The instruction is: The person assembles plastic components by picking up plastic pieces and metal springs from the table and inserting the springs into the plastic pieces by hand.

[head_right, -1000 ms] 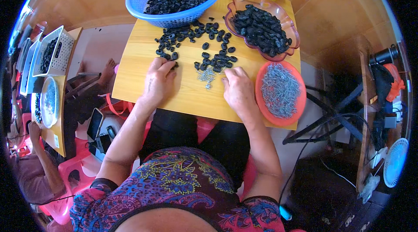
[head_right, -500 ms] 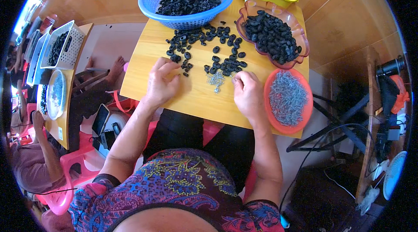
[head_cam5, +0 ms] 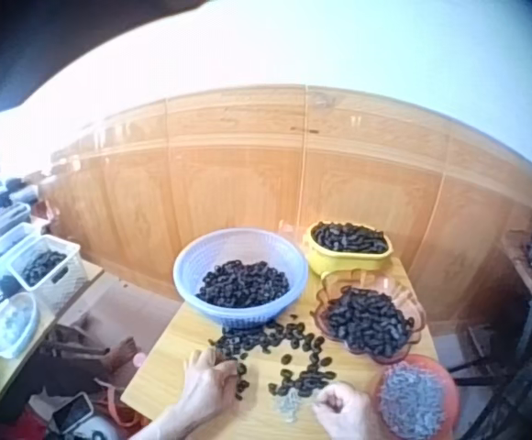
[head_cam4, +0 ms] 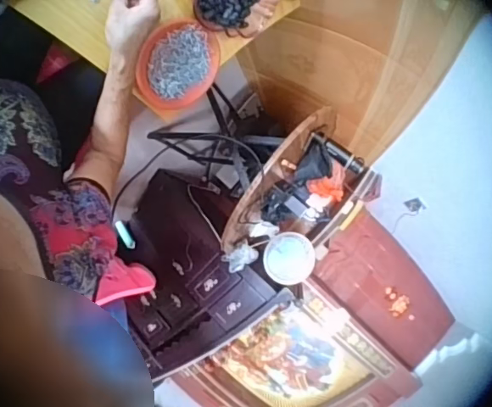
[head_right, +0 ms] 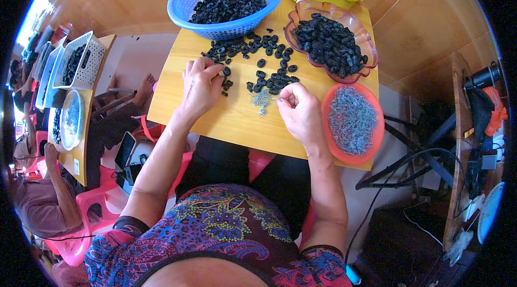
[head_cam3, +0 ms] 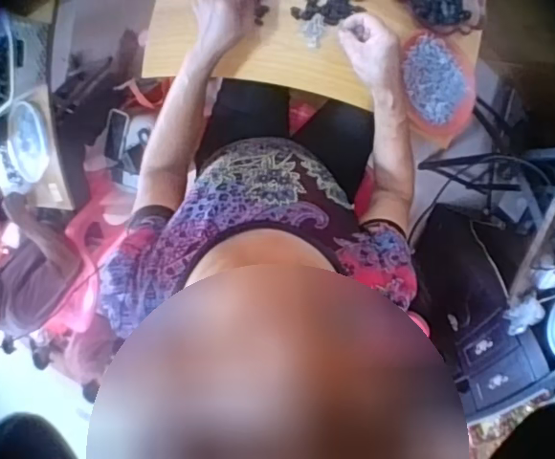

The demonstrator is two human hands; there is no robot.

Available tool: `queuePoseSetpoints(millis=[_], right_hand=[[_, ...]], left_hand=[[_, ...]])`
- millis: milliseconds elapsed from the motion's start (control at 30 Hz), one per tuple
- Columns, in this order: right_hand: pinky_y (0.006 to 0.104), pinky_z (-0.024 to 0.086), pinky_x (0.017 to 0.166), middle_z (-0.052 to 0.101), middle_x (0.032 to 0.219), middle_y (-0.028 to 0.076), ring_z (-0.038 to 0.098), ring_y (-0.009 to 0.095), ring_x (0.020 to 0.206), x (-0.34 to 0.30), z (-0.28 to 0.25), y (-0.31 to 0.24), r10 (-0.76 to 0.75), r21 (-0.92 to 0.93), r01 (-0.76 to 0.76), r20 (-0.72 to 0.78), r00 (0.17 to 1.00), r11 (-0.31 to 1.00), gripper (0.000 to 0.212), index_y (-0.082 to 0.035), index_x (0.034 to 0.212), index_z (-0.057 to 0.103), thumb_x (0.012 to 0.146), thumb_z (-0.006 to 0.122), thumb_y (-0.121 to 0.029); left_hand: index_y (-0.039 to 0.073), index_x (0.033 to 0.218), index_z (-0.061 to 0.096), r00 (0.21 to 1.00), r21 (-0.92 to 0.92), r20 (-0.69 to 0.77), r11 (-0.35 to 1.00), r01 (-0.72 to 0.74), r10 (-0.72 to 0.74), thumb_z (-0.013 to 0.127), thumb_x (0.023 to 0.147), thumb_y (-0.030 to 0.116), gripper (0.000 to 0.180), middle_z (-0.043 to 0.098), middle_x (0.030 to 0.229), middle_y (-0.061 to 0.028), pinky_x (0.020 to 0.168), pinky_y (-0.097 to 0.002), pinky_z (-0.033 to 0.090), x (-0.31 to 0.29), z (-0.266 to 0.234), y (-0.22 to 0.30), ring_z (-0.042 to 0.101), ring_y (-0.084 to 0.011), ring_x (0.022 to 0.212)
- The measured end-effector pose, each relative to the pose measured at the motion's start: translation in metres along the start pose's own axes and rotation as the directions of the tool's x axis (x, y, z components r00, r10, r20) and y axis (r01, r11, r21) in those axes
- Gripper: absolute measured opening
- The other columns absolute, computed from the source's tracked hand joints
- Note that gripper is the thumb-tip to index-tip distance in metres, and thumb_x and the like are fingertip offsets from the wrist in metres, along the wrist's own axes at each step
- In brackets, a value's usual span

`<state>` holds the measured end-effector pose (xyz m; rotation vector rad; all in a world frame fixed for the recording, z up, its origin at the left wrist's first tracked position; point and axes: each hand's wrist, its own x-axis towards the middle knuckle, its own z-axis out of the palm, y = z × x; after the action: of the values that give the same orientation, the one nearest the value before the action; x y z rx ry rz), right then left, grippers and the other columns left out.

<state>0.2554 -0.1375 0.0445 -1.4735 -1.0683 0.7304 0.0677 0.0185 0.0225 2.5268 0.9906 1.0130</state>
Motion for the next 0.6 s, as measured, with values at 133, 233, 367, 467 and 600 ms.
queuePoseSetpoints(millis=[133,233,367,467,600], right_hand=[[0.0171,0.043,0.056,0.054,0.069,-0.003,0.051,0.003,0.060,0.002,-0.002,0.001,0.010,-0.072,-0.010,-0.009,1.000,0.997,0.009,-0.001,0.085,0.055,0.082,0.057,0.007],[0.0176,0.043,0.056,0.055,0.072,-0.003,0.052,0.003,0.062,0.002,-0.002,0.004,-0.038,-0.089,0.037,-0.013,0.999,0.995,0.009,-0.001,0.086,0.056,0.083,0.057,0.007],[0.0207,0.045,0.056,0.057,0.071,0.000,0.054,0.006,0.062,0.001,-0.001,0.003,-0.030,-0.031,0.029,-0.017,0.999,0.999,0.009,0.001,0.086,0.056,0.081,0.059,0.006],[0.0208,0.045,0.057,0.057,0.072,0.001,0.055,0.006,0.064,0.001,0.002,-0.004,0.016,0.032,-0.017,0.006,1.000,0.999,0.008,0.001,0.087,0.056,0.082,0.058,0.007],[0.0211,0.045,0.057,0.057,0.074,0.001,0.054,0.007,0.064,-0.002,0.006,-0.020,0.046,0.161,-0.057,0.070,0.997,0.985,0.007,0.001,0.089,0.056,0.084,0.058,0.005]], left_hand=[[0.006,0.083,0.070,0.993,0.119,0.080,0.990,0.073,-0.083,0.065,0.070,0.011,0.015,0.056,0.096,-0.0107,0.080,-0.0438,0.037,0.020,0.009,-0.005,0.048,-0.0313,0.095],[0.007,0.081,0.071,0.975,0.210,0.193,0.975,0.068,-0.110,0.065,0.069,0.011,0.014,0.056,0.098,-0.0087,0.081,-0.0436,0.038,0.026,0.017,-0.005,0.048,-0.0308,0.096],[0.006,0.082,0.066,0.983,0.166,0.170,0.985,0.043,-0.072,0.064,0.066,0.005,0.016,0.056,0.096,-0.0078,0.081,-0.0438,0.037,0.025,0.024,-0.002,0.048,-0.0306,0.096],[0.005,0.085,0.062,0.988,0.123,0.157,0.992,-0.026,0.006,0.062,0.067,0.001,0.019,0.056,0.093,-0.0080,0.080,-0.0438,0.038,0.023,0.023,0.001,0.049,-0.0309,0.093],[0.002,0.085,0.056,0.985,-0.264,0.170,0.964,0.031,0.015,0.059,0.075,-0.003,0.012,0.060,0.087,-0.0113,0.075,-0.0396,0.044,0.017,0.009,0.014,0.057,-0.0290,0.084]])
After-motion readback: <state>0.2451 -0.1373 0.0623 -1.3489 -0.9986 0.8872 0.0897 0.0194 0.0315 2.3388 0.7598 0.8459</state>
